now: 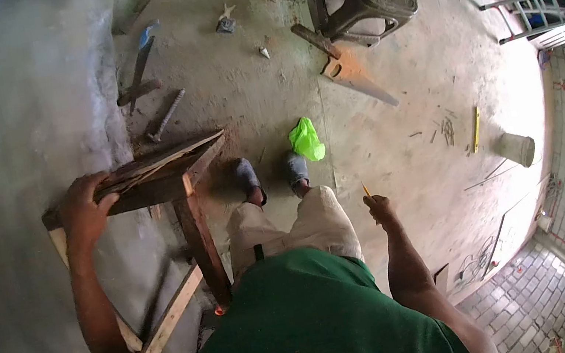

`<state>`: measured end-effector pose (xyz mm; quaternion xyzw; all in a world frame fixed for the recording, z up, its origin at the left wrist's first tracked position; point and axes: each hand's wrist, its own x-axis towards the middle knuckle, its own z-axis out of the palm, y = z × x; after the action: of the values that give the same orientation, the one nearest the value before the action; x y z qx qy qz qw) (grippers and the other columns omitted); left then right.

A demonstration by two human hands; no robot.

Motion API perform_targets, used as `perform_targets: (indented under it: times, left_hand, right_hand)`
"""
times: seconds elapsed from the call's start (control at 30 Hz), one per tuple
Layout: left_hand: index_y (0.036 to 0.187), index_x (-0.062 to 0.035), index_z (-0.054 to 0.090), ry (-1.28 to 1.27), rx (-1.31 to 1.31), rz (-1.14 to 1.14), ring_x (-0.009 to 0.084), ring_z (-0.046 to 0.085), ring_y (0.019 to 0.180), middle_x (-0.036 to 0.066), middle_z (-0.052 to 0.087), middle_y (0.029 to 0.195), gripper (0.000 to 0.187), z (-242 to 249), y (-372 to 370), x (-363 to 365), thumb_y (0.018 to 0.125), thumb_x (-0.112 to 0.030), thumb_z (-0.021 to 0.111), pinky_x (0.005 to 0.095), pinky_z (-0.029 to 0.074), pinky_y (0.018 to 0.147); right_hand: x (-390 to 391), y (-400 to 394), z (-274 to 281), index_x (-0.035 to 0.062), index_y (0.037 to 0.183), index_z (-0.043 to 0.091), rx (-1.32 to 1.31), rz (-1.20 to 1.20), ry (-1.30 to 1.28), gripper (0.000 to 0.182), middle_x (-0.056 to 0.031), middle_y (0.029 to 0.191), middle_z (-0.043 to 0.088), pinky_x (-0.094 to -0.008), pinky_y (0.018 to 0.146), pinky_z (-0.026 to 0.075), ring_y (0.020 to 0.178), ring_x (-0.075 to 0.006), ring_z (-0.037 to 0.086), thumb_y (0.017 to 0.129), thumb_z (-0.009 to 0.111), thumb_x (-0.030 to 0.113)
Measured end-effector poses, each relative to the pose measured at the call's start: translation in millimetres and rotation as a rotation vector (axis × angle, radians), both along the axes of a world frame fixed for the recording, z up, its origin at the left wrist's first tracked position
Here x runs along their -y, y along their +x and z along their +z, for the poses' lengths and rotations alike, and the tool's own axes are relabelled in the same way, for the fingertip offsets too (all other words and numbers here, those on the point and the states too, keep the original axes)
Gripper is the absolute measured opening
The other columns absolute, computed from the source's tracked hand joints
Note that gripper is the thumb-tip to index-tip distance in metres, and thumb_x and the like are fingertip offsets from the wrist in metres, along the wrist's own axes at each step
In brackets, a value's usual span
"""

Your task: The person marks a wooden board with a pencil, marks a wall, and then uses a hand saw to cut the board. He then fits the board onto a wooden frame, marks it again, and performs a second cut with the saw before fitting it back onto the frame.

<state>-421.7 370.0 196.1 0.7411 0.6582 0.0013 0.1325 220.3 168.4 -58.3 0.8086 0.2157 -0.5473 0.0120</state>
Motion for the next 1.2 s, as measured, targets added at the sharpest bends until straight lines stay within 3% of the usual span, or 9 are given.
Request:
perform_targets:
  times: [0.13,0.27,0.33,0.43,0.47,0.77,0.9,0.97,1.2]
  left_hand:
    - [0.106,-0.0071,0.066,-0.141,-0.045,-0.056,0.0338,0.064,0.093,0.013,0.067,0.1,0.032,0,-11,-14,0.075,-0.005,0.075,0.0426,0.051,0.082]
    - [0.105,-0.0068,0.066,-0.217,-0.158,-0.072,0.0354,0.063,0.092,0.013,0.065,0.096,0.032,24,7,-26,0.074,-0.006,0.075,0.0431,0.051,0.08]
    - [0.106,-0.0033,0.066,-0.374,-0.089,-0.047,0.0339,0.06,0.108,0.014,0.065,0.112,0.031,27,6,-26,0.077,-0.007,0.076,0.0414,0.048,0.093]
    - [0.105,-0.0035,0.066,-0.414,-0.045,0.035,0.033,0.059,0.11,0.014,0.063,0.114,0.031,12,13,-26,0.075,-0.005,0.076,0.0428,0.047,0.093]
    - [0.102,-0.0056,0.065,-0.284,-0.073,0.011,0.0312,0.061,0.101,0.01,0.063,0.103,0.03,16,17,-21,0.073,-0.006,0.074,0.0409,0.049,0.087]
    - [0.106,-0.0086,0.069,-0.335,0.012,0.178,0.0292,0.061,0.107,0.012,0.065,0.114,0.04,7,-5,7,0.071,-0.023,0.079,0.0402,0.047,0.095]
    - [0.107,-0.0149,0.071,-0.219,-0.18,0.194,0.0285,0.065,0.103,0.009,0.069,0.109,0.046,7,9,10,0.065,-0.031,0.081,0.0406,0.05,0.09]
    - [0.111,-0.0163,0.071,-0.174,-0.206,0.228,0.0284,0.065,0.105,0.01,0.069,0.11,0.049,9,20,22,0.066,-0.032,0.081,0.0405,0.05,0.091]
    - [0.116,-0.0165,0.071,-0.08,-0.175,0.122,0.0292,0.065,0.105,0.011,0.069,0.111,0.058,9,17,33,0.061,-0.031,0.082,0.0411,0.05,0.09]
  right_hand:
    - [-10,9,-21,0.0135,0.071,0.053,-0.074,-0.041,0.052,0.035,0.0068,0.055,0.041,-0.0269,0.038,0.027,0.044,-0.0058,0.035,0.091,0.065,0.039]
    - [-25,27,-11,0.0128,0.073,0.055,-0.062,-0.061,0.102,0.034,0.0062,0.054,0.04,-0.0268,0.038,0.027,0.043,-0.0059,0.035,0.092,0.063,0.04]
    - [-28,41,-5,0.0112,0.092,0.064,-0.026,-0.027,0.096,0.031,0.005,0.056,0.043,-0.0266,0.038,0.034,0.044,-0.006,0.039,0.092,0.06,0.042]
    - [-25,58,-16,0.011,0.093,0.065,0.001,-0.033,0.108,0.031,0.0052,0.055,0.043,-0.0265,0.039,0.034,0.043,-0.0062,0.039,0.092,0.06,0.042]
    - [-25,59,-16,0.011,0.093,0.065,-0.014,-0.02,0.109,0.031,0.0052,0.055,0.043,-0.0265,0.039,0.034,0.043,-0.0062,0.039,0.092,0.06,0.042]
    - [-36,27,-26,0.0114,0.094,0.066,-0.094,0.112,0.053,0.03,0.0042,0.056,0.044,-0.0281,0.039,0.036,0.043,-0.0079,0.041,0.092,0.058,0.041]
    - [-54,27,-23,0.0131,0.085,0.064,-0.121,0.183,0.108,0.026,0.0053,0.054,0.043,-0.0283,0.036,0.033,0.042,-0.008,0.039,0.088,0.065,0.039]
    - [-59,46,-37,0.0156,0.093,0.066,-0.107,0.249,0.155,0.026,0.0054,0.056,0.044,-0.0282,0.037,0.034,0.041,-0.0075,0.039,0.09,0.063,0.042]
    - [-25,83,24,0.011,0.096,0.065,-0.006,0.042,0.448,0.033,0.0054,0.054,0.039,-0.0264,0.034,0.032,0.039,-0.0071,0.036,0.093,0.06,0.044]
